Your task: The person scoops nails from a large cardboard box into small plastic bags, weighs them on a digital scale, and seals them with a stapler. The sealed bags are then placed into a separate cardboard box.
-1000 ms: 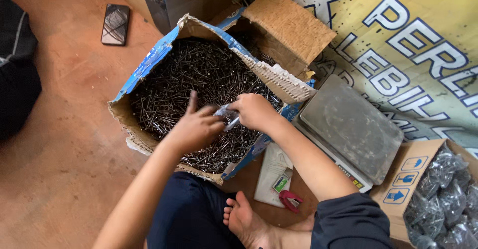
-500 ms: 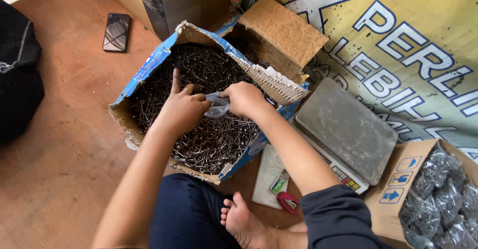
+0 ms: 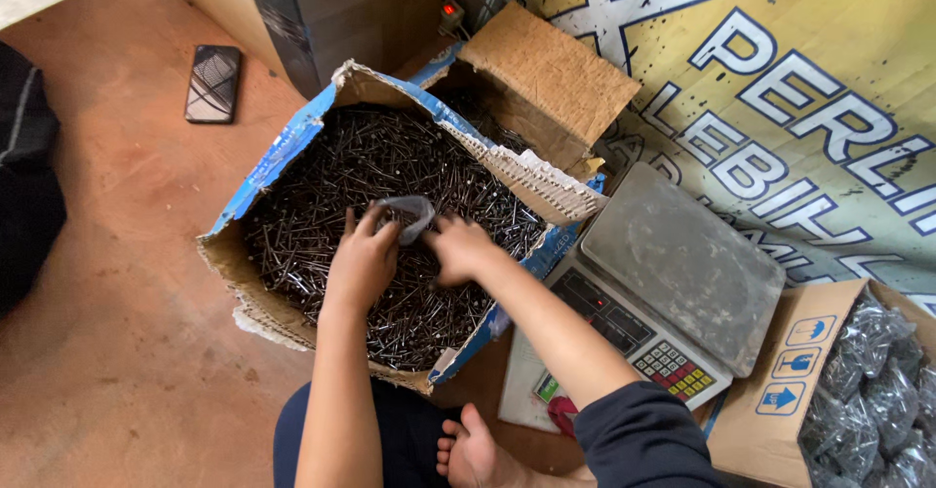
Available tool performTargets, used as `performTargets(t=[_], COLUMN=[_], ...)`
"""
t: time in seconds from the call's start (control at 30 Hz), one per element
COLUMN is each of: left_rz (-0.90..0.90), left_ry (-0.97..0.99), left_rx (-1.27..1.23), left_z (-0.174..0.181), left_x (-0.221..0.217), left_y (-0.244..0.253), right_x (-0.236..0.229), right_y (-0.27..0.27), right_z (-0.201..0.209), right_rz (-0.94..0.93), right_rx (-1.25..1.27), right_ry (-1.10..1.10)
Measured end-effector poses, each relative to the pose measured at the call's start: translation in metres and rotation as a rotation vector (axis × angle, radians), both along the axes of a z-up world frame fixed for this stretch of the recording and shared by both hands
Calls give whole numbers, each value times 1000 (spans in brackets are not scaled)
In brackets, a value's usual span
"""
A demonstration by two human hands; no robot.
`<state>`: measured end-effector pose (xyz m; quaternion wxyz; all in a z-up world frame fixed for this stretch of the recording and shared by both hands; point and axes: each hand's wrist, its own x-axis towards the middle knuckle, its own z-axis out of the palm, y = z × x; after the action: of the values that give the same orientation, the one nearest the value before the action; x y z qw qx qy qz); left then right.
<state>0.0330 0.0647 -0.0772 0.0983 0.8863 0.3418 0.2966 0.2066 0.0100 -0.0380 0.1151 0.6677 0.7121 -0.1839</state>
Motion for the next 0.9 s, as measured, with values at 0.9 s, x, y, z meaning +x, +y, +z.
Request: performTargets(t=[0.9], left_rz=[88], left_ry=[-125], left_rx=[-137], left_z=[-5], left_x=[-6], left_y=[-24], right_x=[-41], right_y=[-8], right_z=[-70], right_rz=[-172], right_rx=[221], right_ry=[-234])
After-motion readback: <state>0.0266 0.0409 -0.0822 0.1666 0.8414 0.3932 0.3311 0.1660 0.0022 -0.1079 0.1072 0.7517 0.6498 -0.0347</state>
